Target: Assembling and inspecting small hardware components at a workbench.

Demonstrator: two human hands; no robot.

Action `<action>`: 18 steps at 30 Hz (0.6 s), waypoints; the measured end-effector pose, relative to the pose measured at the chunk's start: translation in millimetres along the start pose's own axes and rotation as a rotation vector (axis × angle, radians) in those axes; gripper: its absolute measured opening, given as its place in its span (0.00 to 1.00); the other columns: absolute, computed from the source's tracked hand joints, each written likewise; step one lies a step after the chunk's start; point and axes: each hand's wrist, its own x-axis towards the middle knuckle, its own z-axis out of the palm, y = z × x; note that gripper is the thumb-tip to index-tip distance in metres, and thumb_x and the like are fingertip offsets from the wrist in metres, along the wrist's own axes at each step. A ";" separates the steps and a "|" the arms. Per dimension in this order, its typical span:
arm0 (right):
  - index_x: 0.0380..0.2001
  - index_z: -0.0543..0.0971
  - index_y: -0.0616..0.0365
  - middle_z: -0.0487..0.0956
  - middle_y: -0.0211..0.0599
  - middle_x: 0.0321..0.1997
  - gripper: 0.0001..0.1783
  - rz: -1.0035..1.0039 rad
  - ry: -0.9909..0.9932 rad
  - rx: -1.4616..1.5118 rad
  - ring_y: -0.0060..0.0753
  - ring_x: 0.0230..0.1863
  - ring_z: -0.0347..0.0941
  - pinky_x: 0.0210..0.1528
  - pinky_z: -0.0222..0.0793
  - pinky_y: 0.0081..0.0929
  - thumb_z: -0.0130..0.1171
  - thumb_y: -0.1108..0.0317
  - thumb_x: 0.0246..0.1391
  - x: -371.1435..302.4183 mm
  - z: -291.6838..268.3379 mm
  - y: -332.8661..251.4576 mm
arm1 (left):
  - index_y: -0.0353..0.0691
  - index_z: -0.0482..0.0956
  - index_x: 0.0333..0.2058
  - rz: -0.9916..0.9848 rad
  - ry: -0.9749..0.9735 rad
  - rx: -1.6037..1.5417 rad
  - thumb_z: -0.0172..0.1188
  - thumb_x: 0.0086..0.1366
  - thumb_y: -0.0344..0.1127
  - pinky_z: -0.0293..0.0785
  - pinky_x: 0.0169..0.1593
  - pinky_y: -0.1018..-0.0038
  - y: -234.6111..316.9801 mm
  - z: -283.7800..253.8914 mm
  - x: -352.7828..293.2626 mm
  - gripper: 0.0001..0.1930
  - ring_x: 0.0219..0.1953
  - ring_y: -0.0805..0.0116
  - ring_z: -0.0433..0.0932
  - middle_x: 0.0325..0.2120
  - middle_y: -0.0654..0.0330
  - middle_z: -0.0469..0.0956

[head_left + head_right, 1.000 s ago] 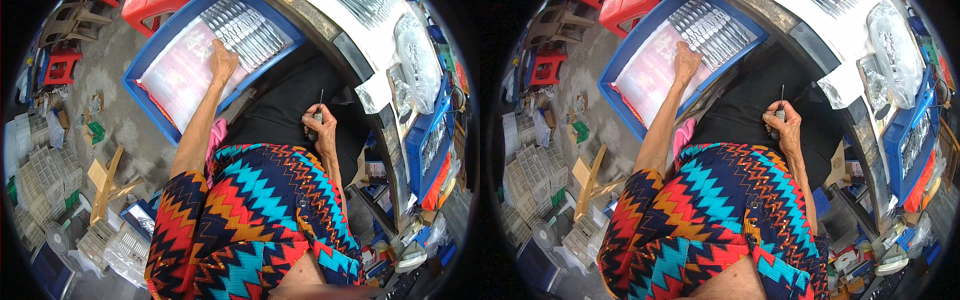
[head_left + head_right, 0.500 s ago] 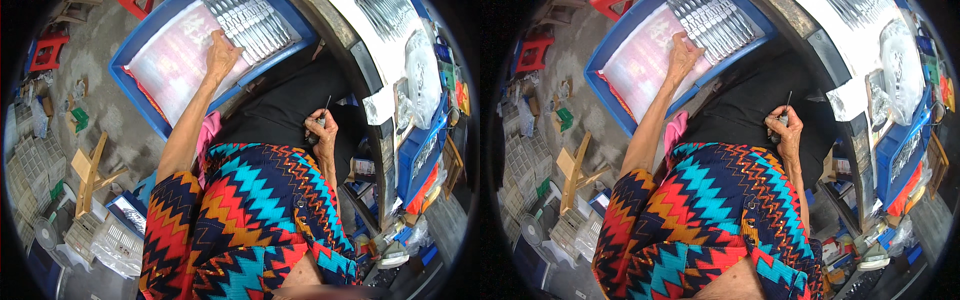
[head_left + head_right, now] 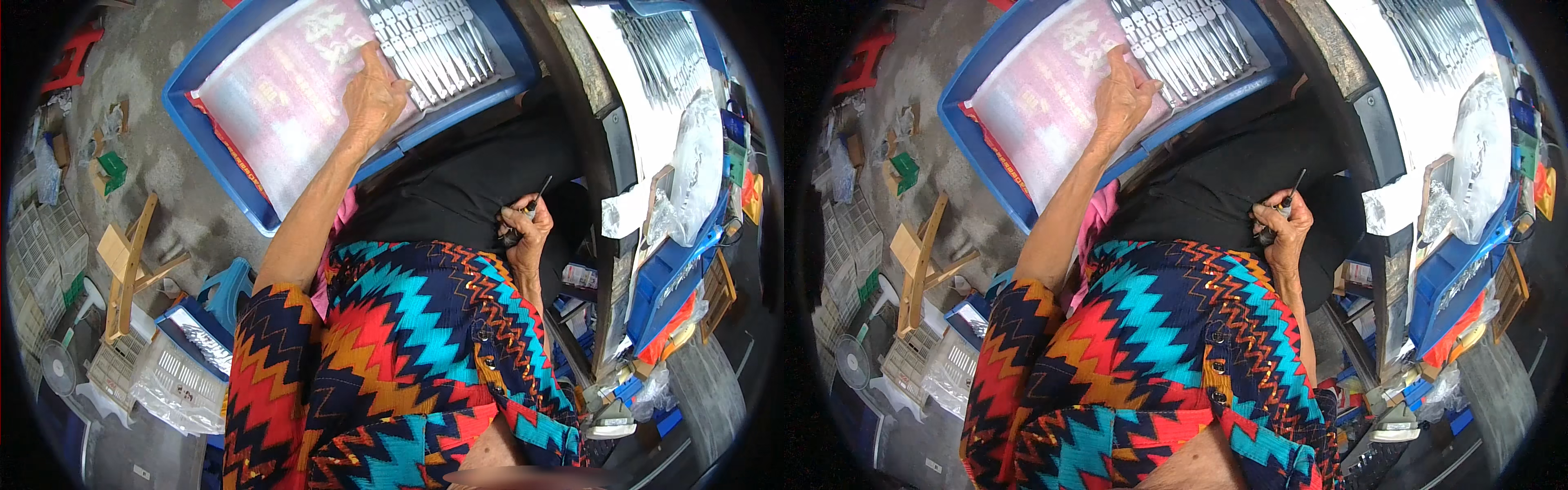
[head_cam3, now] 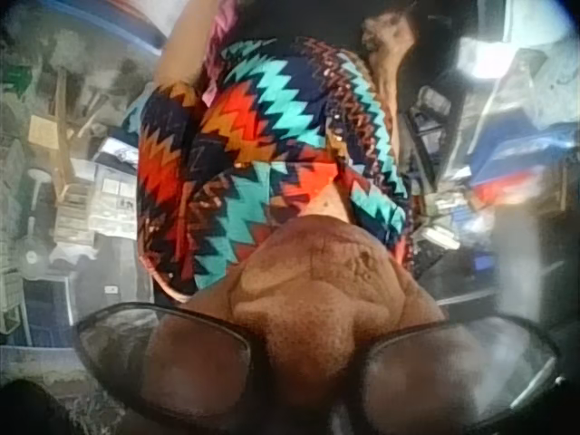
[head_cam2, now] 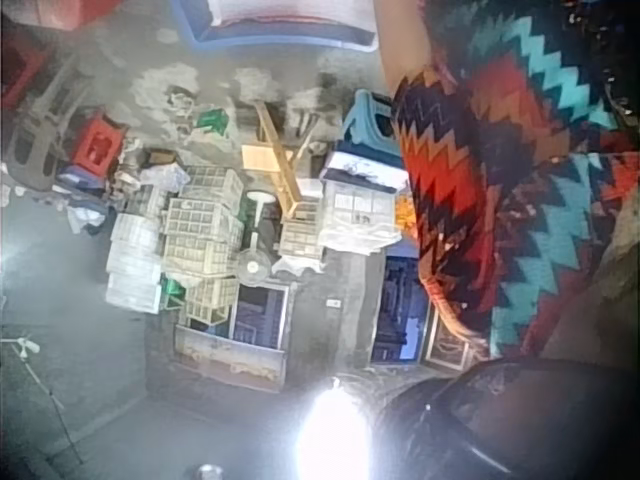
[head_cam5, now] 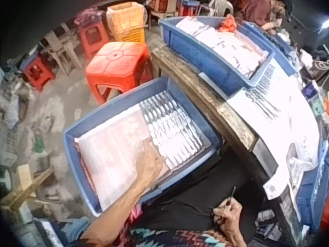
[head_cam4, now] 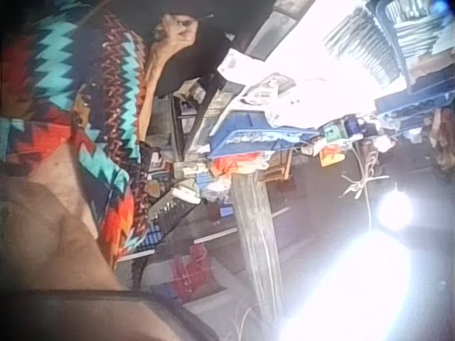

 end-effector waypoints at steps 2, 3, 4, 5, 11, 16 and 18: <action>0.22 0.70 0.61 0.72 0.32 0.15 0.06 0.001 0.013 -0.010 0.17 0.13 0.65 0.15 0.62 0.14 0.56 0.79 0.37 0.3 -0.3 -0.8 | 0.33 0.53 0.50 -0.007 -0.014 0.010 0.63 0.48 0.32 0.70 0.28 0.68 1.4 0.2 1.2 0.34 0.21 0.63 0.75 0.17 0.60 0.73; 0.22 0.70 0.61 0.73 0.33 0.15 0.06 -0.003 -0.001 -0.009 0.17 0.13 0.65 0.15 0.62 0.14 0.56 0.79 0.37 0.7 -1.1 -0.1 | 0.33 0.53 0.50 0.003 -0.017 0.021 0.63 0.48 0.32 0.70 0.28 0.68 0.8 -0.4 0.8 0.35 0.22 0.63 0.75 0.17 0.60 0.72; 0.22 0.71 0.61 0.73 0.34 0.15 0.05 -0.007 -0.015 -0.009 0.17 0.13 0.65 0.15 0.62 0.14 0.56 0.79 0.38 1.0 -1.8 0.6 | 0.32 0.52 0.51 0.013 -0.021 0.031 0.63 0.48 0.32 0.70 0.29 0.68 0.0 -1.2 0.3 0.35 0.22 0.63 0.75 0.17 0.60 0.72; 0.22 0.71 0.61 0.73 0.34 0.15 0.05 -0.006 -0.017 -0.007 0.17 0.13 0.65 0.15 0.62 0.14 0.56 0.79 0.38 1.1 -1.8 1.2 | 0.32 0.52 0.51 0.012 -0.020 0.034 0.63 0.48 0.32 0.70 0.29 0.68 -1.9 -2.2 -0.4 0.35 0.22 0.63 0.75 0.17 0.60 0.72; 0.21 0.71 0.60 0.73 0.34 0.15 0.05 0.000 -0.011 0.004 0.17 0.12 0.65 0.15 0.62 0.14 0.57 0.79 0.38 0.3 -4.1 -0.6 | 0.36 0.47 0.55 0.028 -0.202 -0.124 0.64 0.46 0.31 0.71 0.32 0.65 7.1 -15.6 -6.8 0.41 0.30 0.60 0.76 0.26 0.54 0.73; 0.21 0.71 0.60 0.73 0.34 0.15 0.05 -0.008 -0.031 -0.003 0.17 0.12 0.65 0.15 0.61 0.14 0.57 0.79 0.38 0.5 -1.6 -0.9 | 0.47 0.45 0.58 0.121 -0.121 0.019 0.65 0.44 0.29 0.71 0.39 0.63 11.2 -13.3 -13.8 0.45 0.37 0.51 0.75 0.34 0.48 0.72; 0.20 0.71 0.60 0.73 0.34 0.15 0.05 -0.007 -0.027 -0.015 0.17 0.12 0.65 0.15 0.61 0.14 0.57 0.79 0.38 0.6 -2.6 -1.0 | 0.49 0.45 0.58 0.079 -0.174 0.025 0.64 0.44 0.29 0.71 0.40 0.63 14.4 -15.4 -12.8 0.45 0.38 0.50 0.75 0.37 0.47 0.72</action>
